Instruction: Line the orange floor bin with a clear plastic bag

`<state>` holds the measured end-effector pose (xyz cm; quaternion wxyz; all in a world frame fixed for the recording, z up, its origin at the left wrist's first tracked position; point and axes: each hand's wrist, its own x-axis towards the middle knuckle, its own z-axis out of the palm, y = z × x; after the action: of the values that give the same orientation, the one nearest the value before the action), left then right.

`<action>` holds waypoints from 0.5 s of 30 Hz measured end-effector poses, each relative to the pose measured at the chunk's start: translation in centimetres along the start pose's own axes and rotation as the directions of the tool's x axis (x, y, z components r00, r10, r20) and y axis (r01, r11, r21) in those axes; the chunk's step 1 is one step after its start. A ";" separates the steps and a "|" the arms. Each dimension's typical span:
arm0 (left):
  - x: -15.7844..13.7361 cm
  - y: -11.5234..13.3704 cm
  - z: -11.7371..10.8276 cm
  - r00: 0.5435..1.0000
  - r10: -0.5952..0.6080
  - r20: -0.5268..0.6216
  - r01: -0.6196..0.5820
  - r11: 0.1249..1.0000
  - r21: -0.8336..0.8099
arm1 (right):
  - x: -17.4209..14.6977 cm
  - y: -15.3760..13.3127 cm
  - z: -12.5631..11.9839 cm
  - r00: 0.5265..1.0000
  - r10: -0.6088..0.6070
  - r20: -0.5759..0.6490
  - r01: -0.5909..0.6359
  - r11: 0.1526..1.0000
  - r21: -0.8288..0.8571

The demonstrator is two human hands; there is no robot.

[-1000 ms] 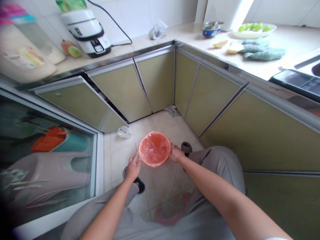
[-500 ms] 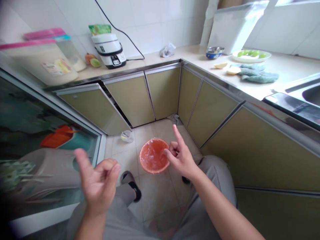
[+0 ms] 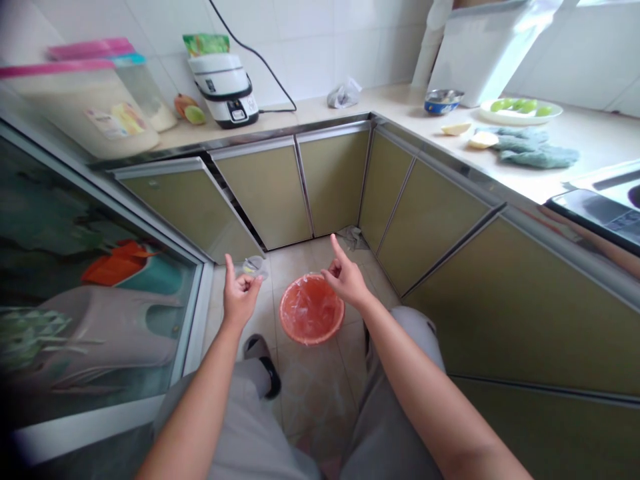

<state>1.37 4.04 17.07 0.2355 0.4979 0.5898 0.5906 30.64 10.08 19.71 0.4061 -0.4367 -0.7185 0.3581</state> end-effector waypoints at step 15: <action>-6.1 -15.4 0.4 0.717 -0.696 0.024 0.672 0.701 0.238 | -5.1 15.2 3.4 0.477 0.877 -0.064 -0.879 0.477 -0.019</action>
<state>-0.63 1.95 0.77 0.4163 0.2975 0.7778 0.3651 34.23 10.37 3.69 0.1713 -0.7602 -0.3936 0.4877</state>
